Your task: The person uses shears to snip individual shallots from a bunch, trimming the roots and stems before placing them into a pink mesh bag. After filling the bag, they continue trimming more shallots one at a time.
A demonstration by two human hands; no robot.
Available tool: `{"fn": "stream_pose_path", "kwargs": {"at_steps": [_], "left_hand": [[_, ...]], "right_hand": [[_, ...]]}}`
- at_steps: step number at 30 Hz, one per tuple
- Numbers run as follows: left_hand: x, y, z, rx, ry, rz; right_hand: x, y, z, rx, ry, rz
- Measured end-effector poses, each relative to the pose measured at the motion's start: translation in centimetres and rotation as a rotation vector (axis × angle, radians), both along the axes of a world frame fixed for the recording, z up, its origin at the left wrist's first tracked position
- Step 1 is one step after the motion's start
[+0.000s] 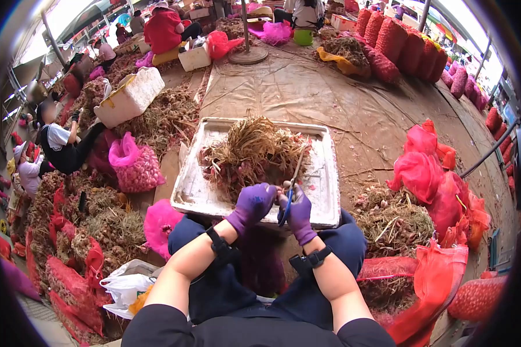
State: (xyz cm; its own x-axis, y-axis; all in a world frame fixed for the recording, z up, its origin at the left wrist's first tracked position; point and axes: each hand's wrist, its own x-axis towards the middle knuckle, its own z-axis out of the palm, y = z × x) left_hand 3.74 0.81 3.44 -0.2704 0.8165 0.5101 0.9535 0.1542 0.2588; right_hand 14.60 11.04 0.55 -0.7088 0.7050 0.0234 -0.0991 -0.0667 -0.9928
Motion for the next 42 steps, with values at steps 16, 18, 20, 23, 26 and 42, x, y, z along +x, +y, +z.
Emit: {"fn": "stream_pose_path", "kwargs": {"at_steps": [16,18,20,23,26,42], "left_hand": [[0.2,-0.9,4.4,0.032,-1.144,-0.157],[0.9,-0.6,4.8,0.033,-1.152,-0.197],[0.6,-0.4,2.9,0.1,-1.063,-0.124],[0.8,-0.2,1.6,0.197,-0.909,-0.061],[1.1,-0.4,1.3,0.202,-1.06,-0.095],[0.7,-0.8,0.9,0.112,-1.138,-0.014]], "right_hand": [[1.3,2.5,3.0,-0.419,0.376,0.25],[1.4,2.0,3.6,-0.403,0.295,0.237],[0.9,2.1,1.9,-0.304,0.251,0.2],[0.8,2.0,1.0,-0.258,0.204,0.168],[1.1,1.6,1.8,-0.352,0.252,0.228],[2.0,0.7,2.1,-0.353,0.19,0.324]]}}
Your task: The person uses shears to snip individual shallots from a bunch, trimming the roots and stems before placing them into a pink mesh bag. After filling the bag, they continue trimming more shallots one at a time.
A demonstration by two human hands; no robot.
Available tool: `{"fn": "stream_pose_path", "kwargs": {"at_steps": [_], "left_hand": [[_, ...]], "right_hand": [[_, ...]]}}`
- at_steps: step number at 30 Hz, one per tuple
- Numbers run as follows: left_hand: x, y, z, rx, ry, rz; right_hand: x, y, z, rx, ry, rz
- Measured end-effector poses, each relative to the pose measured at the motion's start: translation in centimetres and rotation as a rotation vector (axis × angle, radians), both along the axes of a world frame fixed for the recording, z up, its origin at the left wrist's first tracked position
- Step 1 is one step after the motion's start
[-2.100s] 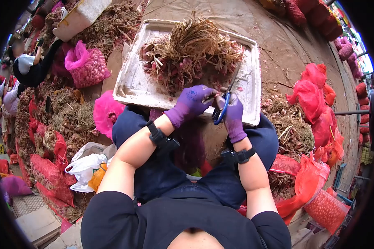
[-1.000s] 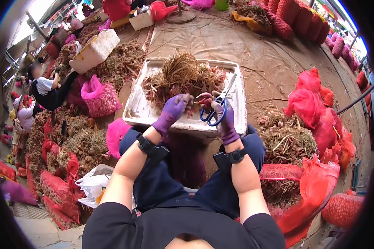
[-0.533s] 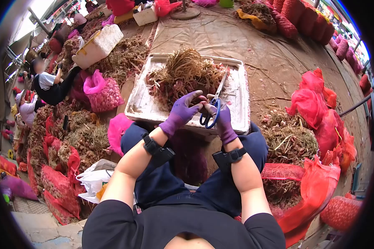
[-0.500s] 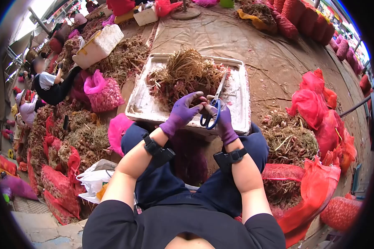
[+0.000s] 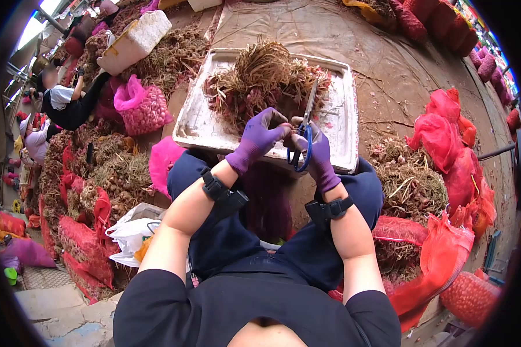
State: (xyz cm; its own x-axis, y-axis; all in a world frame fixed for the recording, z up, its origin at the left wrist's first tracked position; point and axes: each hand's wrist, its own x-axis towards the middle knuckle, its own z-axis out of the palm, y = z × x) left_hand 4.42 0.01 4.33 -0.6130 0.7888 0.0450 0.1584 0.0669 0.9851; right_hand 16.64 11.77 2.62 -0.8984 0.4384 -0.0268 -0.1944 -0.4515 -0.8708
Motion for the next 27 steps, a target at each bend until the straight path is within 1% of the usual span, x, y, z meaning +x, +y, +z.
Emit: {"fn": "stream_pose_path", "kwargs": {"at_steps": [5,7,8,9,11,12,13,14,15,16,17,19,23,25,27], "left_hand": [[-0.4,0.2,0.4,-0.046,-0.082,-0.023],[-0.6,0.3,-0.4,0.036,-0.203,-0.003],[-1.0,0.3,-1.0,0.042,-0.169,0.009],[-1.2,0.3,-1.6,0.04,-0.168,0.009],[-0.8,0.3,-0.9,-0.031,-0.26,0.036],[-0.8,0.5,-1.1,-0.031,-0.26,0.038],[-0.9,0.7,-1.3,-0.087,-0.201,0.029],[-0.8,0.9,-1.4,-0.142,-0.142,0.02],[-0.7,1.0,-1.6,-0.141,-0.142,0.022],[-0.4,1.1,-1.2,-0.103,-0.193,0.011],[-0.3,1.2,-1.0,-0.064,-0.242,-0.002],[-0.1,1.2,-0.8,-0.052,-0.221,-0.015],[0.0,1.1,0.2,-0.04,-0.19,-0.047],[0.2,0.9,0.2,-0.036,-0.199,-0.091],[0.0,1.0,0.6,-0.024,-0.199,-0.131]], "right_hand": [[0.0,0.0,0.0,0.022,-0.066,-0.031],[-0.6,0.1,-0.6,0.468,-0.279,-0.218],[-0.4,-0.3,0.1,0.604,-0.307,-0.291],[-0.4,-0.3,0.2,0.602,-0.306,-0.291],[-0.6,-0.2,0.4,0.82,-0.15,-0.324],[-0.8,-0.2,-0.2,0.769,-0.116,-0.28],[-1.0,-0.2,-0.5,0.769,-0.113,-0.277],[-1.1,-0.3,-0.8,0.849,-0.191,-0.317],[-1.0,-0.3,-0.9,0.928,-0.27,-0.357],[-0.6,-0.3,0.1,0.918,-0.315,-0.347],[-0.6,-0.3,0.2,0.919,-0.314,-0.349],[-0.8,-0.2,0.2,0.897,-0.118,-0.4],[-0.8,0.0,0.3,0.959,-0.15,-0.415],[-0.7,0.5,0.9,1.021,-0.266,-0.371],[-0.9,0.6,0.9,0.997,-0.251,-0.407]]}}
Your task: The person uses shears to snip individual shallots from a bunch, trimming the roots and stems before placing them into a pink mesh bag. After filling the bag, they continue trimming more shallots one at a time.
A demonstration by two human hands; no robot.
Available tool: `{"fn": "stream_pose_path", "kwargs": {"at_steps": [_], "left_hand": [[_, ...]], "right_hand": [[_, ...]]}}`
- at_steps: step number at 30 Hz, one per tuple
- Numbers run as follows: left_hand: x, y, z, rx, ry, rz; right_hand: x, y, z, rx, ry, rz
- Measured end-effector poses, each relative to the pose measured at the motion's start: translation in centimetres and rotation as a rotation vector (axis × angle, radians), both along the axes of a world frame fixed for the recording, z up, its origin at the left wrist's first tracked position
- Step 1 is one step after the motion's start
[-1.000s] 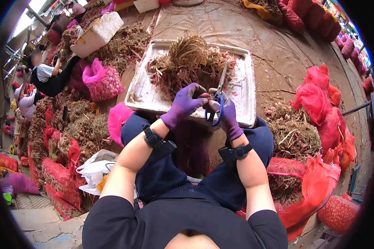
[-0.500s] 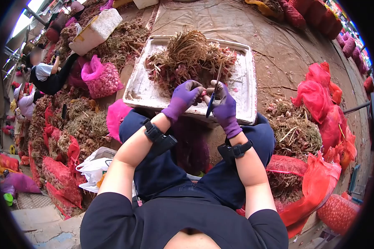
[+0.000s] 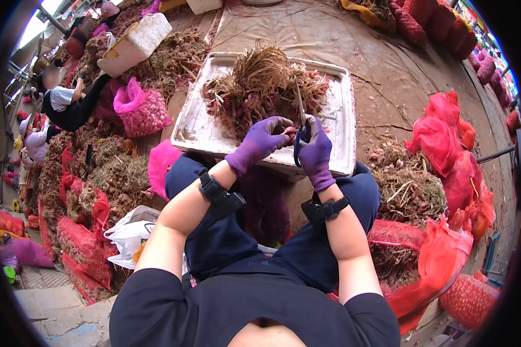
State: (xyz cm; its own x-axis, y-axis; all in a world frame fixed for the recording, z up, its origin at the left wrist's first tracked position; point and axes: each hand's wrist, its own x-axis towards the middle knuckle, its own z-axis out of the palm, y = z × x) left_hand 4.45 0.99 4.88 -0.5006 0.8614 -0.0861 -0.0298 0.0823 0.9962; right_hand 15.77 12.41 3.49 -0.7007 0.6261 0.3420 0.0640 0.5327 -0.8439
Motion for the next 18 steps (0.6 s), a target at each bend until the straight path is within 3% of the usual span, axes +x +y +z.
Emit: {"fn": "stream_pose_path", "kwargs": {"at_steps": [2,4,6,8,10,14,16,18], "left_hand": [[0.1,-0.1,0.5,-0.029,-0.064,0.019],[-0.5,-0.4,-0.7,0.024,-0.099,0.019],[-0.6,-0.6,-0.4,0.049,-0.245,0.063],[-0.5,-0.6,-1.2,0.095,-0.257,0.089],[-0.5,-0.8,-1.6,0.16,-0.328,0.049],[-0.7,-0.8,-1.5,-0.022,-0.046,0.002],[-1.5,-1.0,-1.8,0.001,-0.138,0.002],[-1.9,-1.2,-1.2,-0.018,0.127,-0.101]], "right_hand": [[-0.4,0.0,-0.9,-0.021,0.032,-0.023],[-1.2,0.5,-2.5,-0.763,0.236,-0.014],[-1.1,1.1,-3.1,-0.731,0.195,-0.018],[-0.3,0.3,-0.7,-0.919,0.191,0.145],[-0.3,0.2,-1.9,-0.912,0.179,0.224],[-0.5,-0.1,-2.8,-0.703,0.123,0.194],[-0.4,-0.1,-2.8,-0.634,0.15,0.199],[-0.1,0.3,-2.1,-0.971,0.157,0.338]]}}
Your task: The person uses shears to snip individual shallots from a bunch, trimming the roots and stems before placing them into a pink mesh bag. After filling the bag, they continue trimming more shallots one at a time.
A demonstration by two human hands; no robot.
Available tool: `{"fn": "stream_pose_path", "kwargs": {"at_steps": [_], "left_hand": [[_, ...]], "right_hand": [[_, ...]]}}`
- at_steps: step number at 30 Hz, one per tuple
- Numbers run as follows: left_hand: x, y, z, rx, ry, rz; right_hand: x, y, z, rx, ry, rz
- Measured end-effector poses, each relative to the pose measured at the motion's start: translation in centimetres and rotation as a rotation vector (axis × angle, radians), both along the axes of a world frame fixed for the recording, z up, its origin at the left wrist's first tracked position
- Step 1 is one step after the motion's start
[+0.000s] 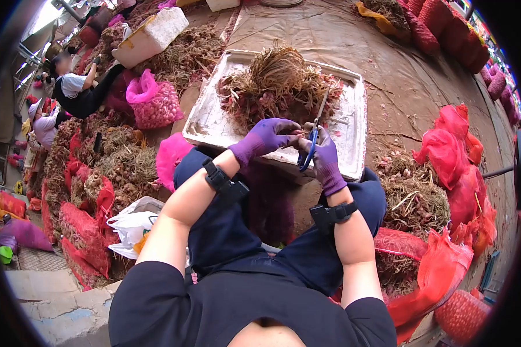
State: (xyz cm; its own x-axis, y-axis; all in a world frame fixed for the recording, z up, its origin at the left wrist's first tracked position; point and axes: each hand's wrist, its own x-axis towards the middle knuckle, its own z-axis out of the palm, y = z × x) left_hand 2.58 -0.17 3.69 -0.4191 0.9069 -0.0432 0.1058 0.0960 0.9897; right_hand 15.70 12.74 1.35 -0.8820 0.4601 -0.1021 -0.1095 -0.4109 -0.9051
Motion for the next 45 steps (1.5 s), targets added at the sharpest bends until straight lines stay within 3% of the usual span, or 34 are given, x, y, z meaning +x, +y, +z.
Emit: {"fn": "stream_pose_path", "kwargs": {"at_steps": [2,4,6,9,15,21,23,27,33,40,44,45], "left_hand": [[0.1,-0.2,0.8,0.034,0.08,-0.023],[-0.2,-0.7,1.9,-0.086,0.662,-0.123],[-0.9,-0.9,1.4,0.001,0.39,-0.172],[-0.9,-1.6,2.4,-0.05,0.331,-0.206],[-0.3,-2.1,3.2,-0.133,0.492,-0.25],[0.1,-1.7,1.9,0.068,0.81,-0.183],[-0.4,-1.9,2.0,0.133,0.546,-0.287],[-0.4,-2.7,3.0,0.103,0.442,-0.27],[-0.2,-2.5,3.3,-0.101,1.051,-0.245],[0.0,-2.7,1.6,-0.155,1.048,-0.253],[0.4,-2.8,1.0,-0.027,0.978,-0.106],[0.3,-2.3,0.8,-0.132,1.054,-0.148]], "right_hand": [[0.2,0.1,0.6,-0.065,-0.004,0.029],[0.4,0.6,0.5,-0.093,0.017,0.161],[0.6,0.6,0.9,-0.081,0.007,0.178],[0.8,0.4,1.3,-0.092,-0.036,0.251],[0.7,0.2,0.8,-0.149,0.011,0.351],[0.7,1.0,-0.1,-0.127,0.03,0.386],[0.7,1.0,0.4,-0.104,0.03,0.413],[0.9,0.4,1.7,-0.078,-0.008,0.424],[1.1,-1.2,3.1,-0.137,-0.126,0.298],[0.7,-1.8,-0.1,-0.022,-0.129,0.251],[-0.2,-1.5,-4.2,0.285,-0.157,0.141],[-0.2,-1.6,-4.4,0.058,-0.066,0.187]]}}
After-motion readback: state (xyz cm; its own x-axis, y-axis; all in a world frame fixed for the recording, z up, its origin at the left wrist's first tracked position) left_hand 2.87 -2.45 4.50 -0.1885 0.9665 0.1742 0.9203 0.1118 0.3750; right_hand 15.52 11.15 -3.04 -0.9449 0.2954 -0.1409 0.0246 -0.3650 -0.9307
